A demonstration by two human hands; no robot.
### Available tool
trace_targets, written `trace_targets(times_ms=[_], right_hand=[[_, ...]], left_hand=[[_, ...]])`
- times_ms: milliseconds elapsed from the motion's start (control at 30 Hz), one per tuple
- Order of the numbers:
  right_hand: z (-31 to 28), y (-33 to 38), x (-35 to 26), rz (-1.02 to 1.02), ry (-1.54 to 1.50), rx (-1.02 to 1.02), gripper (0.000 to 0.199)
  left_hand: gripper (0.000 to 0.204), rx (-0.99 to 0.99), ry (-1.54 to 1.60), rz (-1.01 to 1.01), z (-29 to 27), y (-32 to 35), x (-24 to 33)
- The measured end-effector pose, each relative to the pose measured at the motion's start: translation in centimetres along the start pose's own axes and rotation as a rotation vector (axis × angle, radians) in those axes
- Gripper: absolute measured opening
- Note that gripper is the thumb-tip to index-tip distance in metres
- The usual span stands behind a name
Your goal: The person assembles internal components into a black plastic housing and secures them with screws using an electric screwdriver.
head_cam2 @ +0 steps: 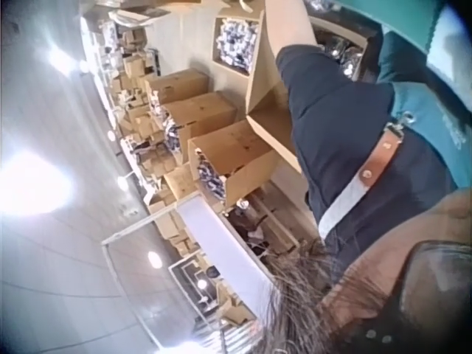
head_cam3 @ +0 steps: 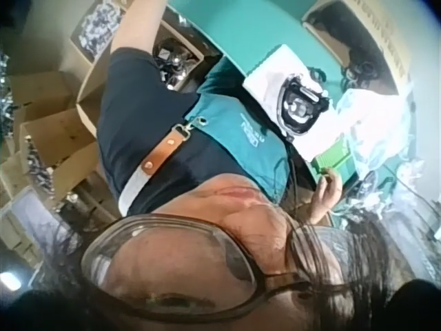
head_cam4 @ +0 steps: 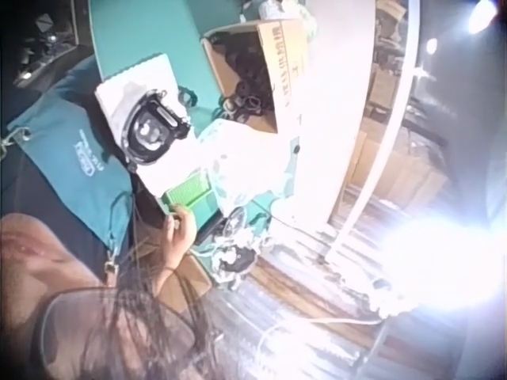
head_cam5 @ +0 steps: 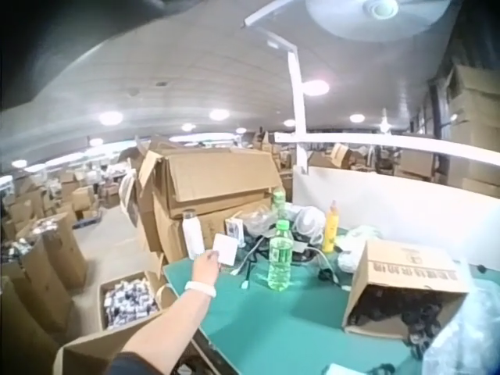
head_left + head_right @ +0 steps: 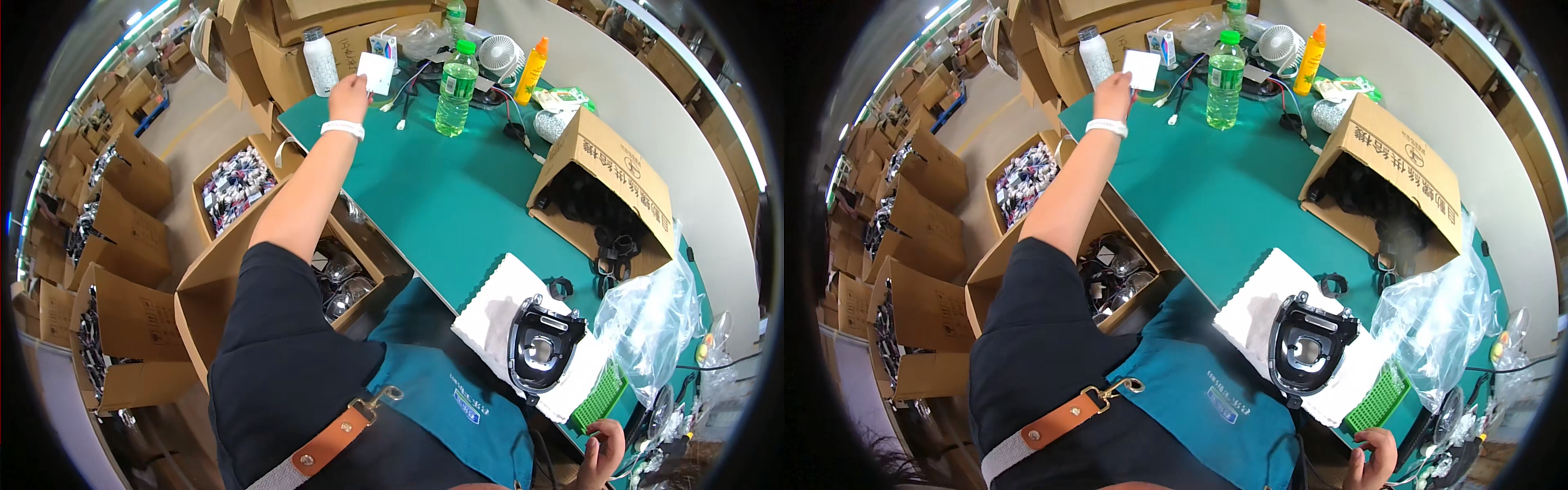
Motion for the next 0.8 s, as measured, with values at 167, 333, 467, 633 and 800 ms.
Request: trace_targets(times_ms=[167,333,467,633,800], right_hand=[[0.5,-0.7,1.3,0.045,-0.152,0.066,0.024],[3.7,-2.8,-2.3,0.084,-0.604,0.089,0.091],[10.1,-3.4,-9.3,0.116,-1.148,-0.228,0.108],[11.1,-2.5,-8.3,0.341,-1.331,-0.318,0.101],[11.7,-1.0,-8.1,0.348,-1.355,-0.665,0.101]], left_hand=[[0.021,-0.104,0.874,-0.392,-5.1,10.5,8.8],[0.017,-0.490,0.680,0.383,-9.0,28.2,20.7],[0.024,-0.699,0.663,1.241,-9.5,41.5,26.7],[0.047,-0.937,0.620,1.092,-7.2,44.5,26.6],[0.082,-1.295,0.735,0.916,-5.4,45.3,26.5]])
Point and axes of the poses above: each hand's wrist, its own y-axis away from the middle knuckle, its own z-axis out of the palm, x = y × z, the point moved 10 cm from there along -y, towards the middle knuckle, and after that the axes turned 13 degrees about x, right-handed, at the moved point
